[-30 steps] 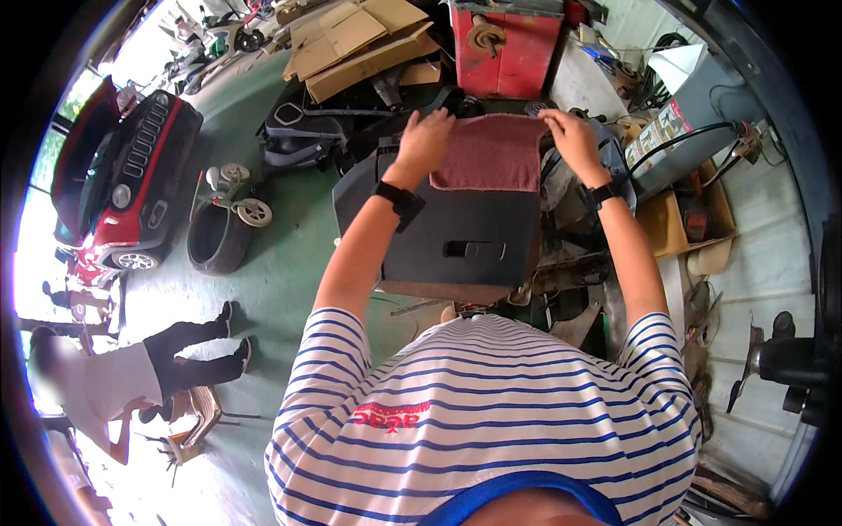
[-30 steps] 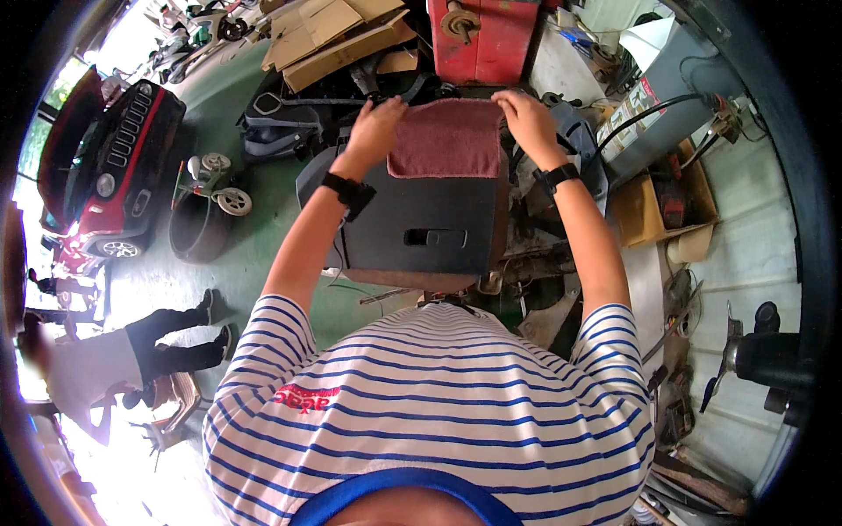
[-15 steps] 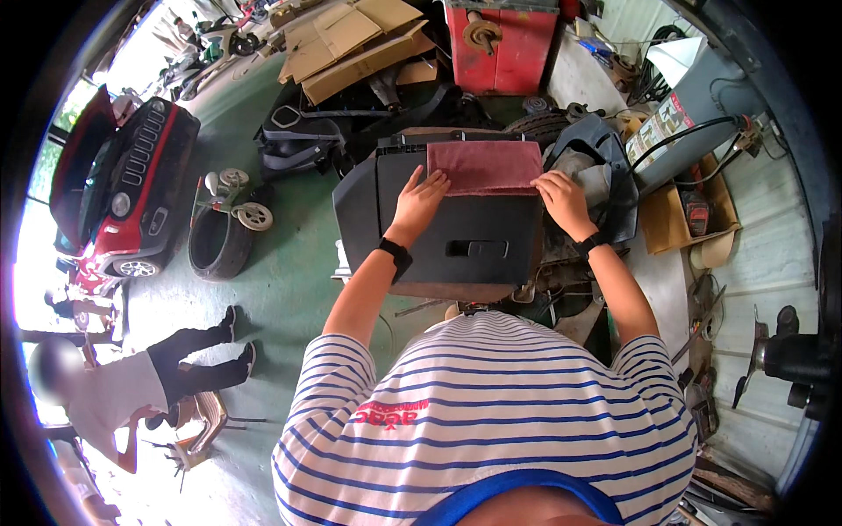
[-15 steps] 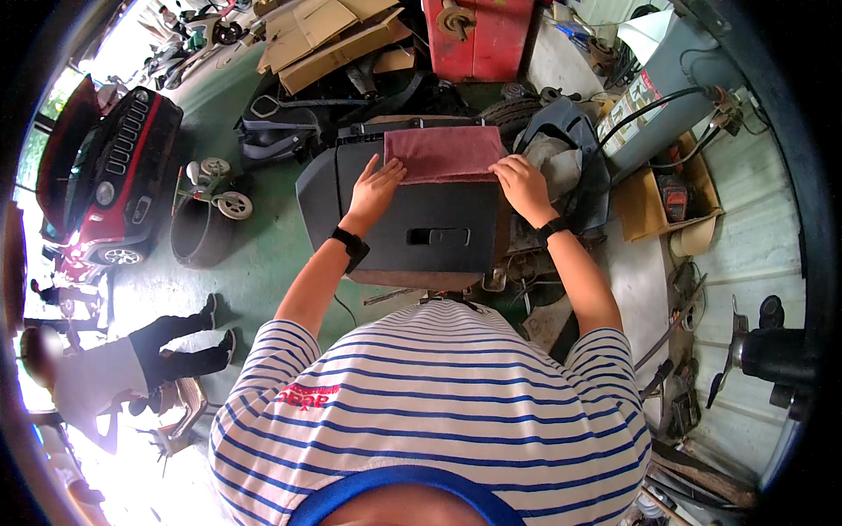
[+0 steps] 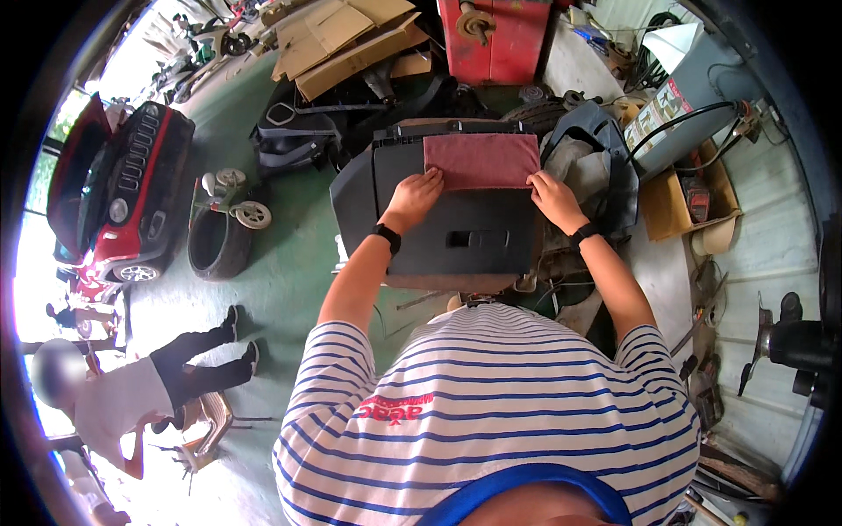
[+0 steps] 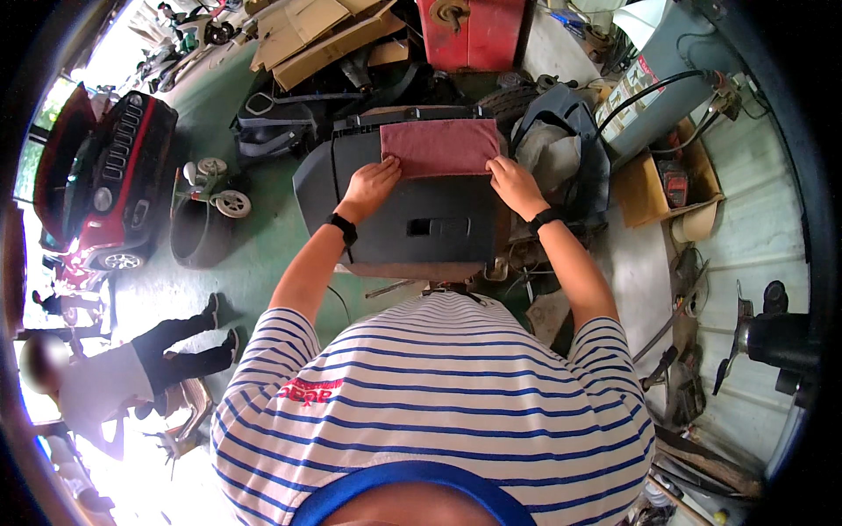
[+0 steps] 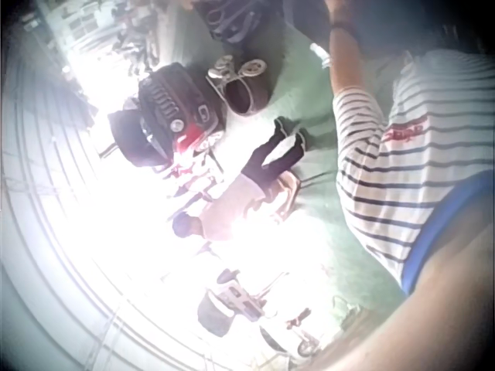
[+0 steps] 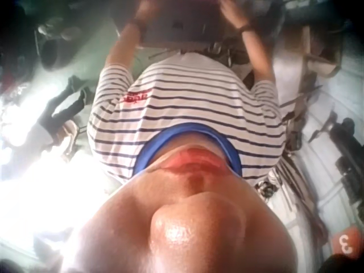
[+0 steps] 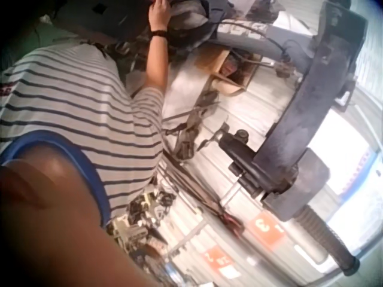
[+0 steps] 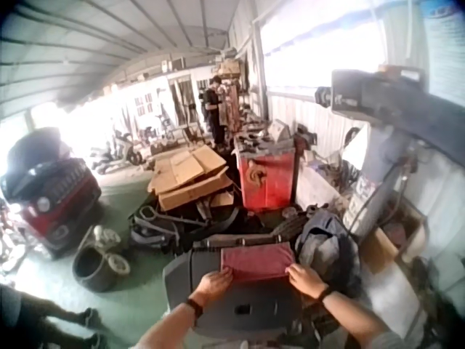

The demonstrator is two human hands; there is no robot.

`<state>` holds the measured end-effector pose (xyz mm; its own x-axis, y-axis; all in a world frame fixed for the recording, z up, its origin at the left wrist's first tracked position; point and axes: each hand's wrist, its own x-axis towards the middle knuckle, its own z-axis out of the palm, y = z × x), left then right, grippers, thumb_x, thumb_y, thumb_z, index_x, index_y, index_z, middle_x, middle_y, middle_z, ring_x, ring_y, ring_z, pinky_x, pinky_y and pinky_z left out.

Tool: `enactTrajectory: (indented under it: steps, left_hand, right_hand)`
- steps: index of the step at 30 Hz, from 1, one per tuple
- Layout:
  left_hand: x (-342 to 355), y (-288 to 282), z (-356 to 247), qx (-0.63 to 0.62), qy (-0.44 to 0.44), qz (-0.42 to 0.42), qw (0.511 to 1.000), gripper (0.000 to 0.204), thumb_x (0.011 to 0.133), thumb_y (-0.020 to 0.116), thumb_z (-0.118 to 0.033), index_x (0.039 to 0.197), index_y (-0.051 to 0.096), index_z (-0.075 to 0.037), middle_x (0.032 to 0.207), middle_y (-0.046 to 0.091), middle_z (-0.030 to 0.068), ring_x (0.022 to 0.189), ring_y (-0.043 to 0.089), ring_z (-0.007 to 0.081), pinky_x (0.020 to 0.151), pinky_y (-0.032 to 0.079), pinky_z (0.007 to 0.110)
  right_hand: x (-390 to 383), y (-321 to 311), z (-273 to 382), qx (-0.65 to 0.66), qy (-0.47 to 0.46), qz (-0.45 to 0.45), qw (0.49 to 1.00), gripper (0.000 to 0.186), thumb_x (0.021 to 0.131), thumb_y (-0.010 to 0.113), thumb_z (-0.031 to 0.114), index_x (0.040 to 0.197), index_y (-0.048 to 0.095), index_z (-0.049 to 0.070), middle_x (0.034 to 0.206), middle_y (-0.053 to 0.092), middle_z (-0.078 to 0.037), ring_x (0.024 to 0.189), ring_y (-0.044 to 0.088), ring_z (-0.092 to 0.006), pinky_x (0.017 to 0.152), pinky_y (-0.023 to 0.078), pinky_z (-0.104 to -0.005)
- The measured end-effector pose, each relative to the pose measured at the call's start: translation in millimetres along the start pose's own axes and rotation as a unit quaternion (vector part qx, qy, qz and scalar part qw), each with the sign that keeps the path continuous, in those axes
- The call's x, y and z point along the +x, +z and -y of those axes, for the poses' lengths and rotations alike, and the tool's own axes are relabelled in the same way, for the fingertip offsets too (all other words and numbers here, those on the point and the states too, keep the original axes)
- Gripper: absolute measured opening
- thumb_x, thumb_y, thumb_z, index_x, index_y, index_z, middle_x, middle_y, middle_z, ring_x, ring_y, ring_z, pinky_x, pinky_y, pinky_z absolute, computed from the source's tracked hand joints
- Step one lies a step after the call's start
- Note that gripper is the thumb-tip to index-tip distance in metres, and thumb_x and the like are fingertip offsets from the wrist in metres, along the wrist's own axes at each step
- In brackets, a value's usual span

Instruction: The person wipes a large black plastic auto part with a cloth, handling the part by hand to clean various surfaces, and then wipes a metal mechanical component mounted on a stand.

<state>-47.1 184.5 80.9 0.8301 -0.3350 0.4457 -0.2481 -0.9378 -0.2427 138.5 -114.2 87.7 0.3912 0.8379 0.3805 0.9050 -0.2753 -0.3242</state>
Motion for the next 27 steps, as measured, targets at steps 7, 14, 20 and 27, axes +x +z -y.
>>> enactTrajectory:
  steps: [7, 14, 20, 27]
  left_hand:
    - [12.8, 1.6, -22.5, -0.061, -0.059, 0.049, 0.995, 0.013, 0.076, 0.059, -0.013, 0.087, 0.063, -0.009, 0.105, 0.066, 0.0061, 0.102, 0.062, 0.0219, 0.078, 0.051, 0.034]
    - [-45.9, 4.7, -90.6, -0.103, -0.190, 0.195, 0.957, 0.018, 0.076, 0.067, -0.028, 0.084, 0.060, -0.014, 0.079, 0.064, 0.0047, 0.074, 0.065, 0.0239, 0.059, 0.051, 0.038]
    - [-98.4, 11.4, -120.3, -0.213, -0.250, 0.349, 0.878, 0.019, 0.079, 0.066, -0.035, 0.085, 0.065, -0.017, 0.076, 0.066, 0.0080, 0.078, 0.065, 0.0289, 0.066, 0.051, 0.043]
    - [-112.1, -2.5, -117.0, -0.279, -0.269, 0.359, 0.849, 0.025, 0.082, 0.062, -0.038, 0.091, 0.067, -0.015, 0.086, 0.068, 0.0109, 0.084, 0.065, 0.0315, 0.071, 0.051, 0.044]
  right_hand:
    - [-6.1, 15.1, 12.8, -0.017, 0.026, -0.026, 0.999, 0.024, 0.072, 0.065, 0.001, 0.088, 0.047, 0.003, 0.088, 0.051, -0.015, 0.085, 0.055, -0.0353, 0.072, 0.047, -0.0432]
    - [-67.5, 48.9, 32.5, -0.020, 0.026, -0.002, 0.999, 0.024, 0.071, 0.066, 0.006, 0.088, 0.048, 0.004, 0.087, 0.051, -0.015, 0.083, 0.056, -0.0349, 0.071, 0.048, -0.0437]
    - [-140.6, 72.7, 56.3, 0.125, 0.166, 0.177, 0.962, 0.019, 0.074, 0.069, 0.013, 0.086, 0.059, 0.001, 0.086, 0.060, -0.015, 0.085, 0.060, -0.0323, 0.074, 0.049, -0.0411]
    - [-116.3, 50.8, 77.8, 0.303, 0.274, 0.221, 0.885, 0.020, 0.077, 0.067, 0.017, 0.086, 0.065, -0.001, 0.071, 0.065, -0.006, 0.065, 0.060, -0.0118, 0.061, 0.048, -0.0287]
